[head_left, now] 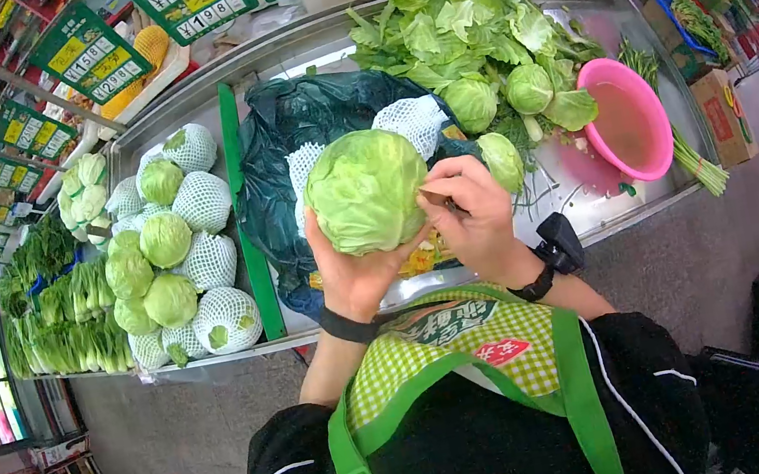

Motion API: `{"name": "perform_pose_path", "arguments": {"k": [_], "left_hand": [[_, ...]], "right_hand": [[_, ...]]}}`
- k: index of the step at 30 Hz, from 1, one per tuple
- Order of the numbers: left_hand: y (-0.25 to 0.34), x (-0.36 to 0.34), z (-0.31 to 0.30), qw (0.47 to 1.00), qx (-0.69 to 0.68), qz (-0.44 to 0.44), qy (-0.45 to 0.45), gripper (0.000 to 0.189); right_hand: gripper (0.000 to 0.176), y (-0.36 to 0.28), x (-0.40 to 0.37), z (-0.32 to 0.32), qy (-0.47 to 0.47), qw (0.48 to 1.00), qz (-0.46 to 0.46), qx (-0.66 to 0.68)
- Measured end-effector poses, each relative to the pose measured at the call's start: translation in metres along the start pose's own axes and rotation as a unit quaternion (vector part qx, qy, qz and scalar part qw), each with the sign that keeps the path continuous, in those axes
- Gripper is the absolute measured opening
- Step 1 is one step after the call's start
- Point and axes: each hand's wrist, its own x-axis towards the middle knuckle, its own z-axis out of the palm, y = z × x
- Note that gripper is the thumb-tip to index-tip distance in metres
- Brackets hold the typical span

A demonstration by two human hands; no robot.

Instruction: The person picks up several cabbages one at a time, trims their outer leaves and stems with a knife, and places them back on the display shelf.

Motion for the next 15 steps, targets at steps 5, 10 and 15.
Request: {"name": "perform_pose_path", "arguments": {"k": [5,10,15], "left_hand": [[0.002,-0.003,-0.01,0.999,0.026,-0.002,-0.03,0.07],[0.0,-0.005,-0.001,0.999,0.027,0.015,0.011,0.071],[0.008,-0.012,-0.006,0.998,0.053,-0.014,-0.035,0.073]], "right_hand": [[0.025,-0.009,0.004,-0.002,-0.028,0.999,-0.027,-0.038],[0.019,-0.002,0.002,-0.002,-0.054,0.998,0.009,0.031],[0.011,0.004,0.007,-0.013,0.022,0.969,0.198,0.145]]}}
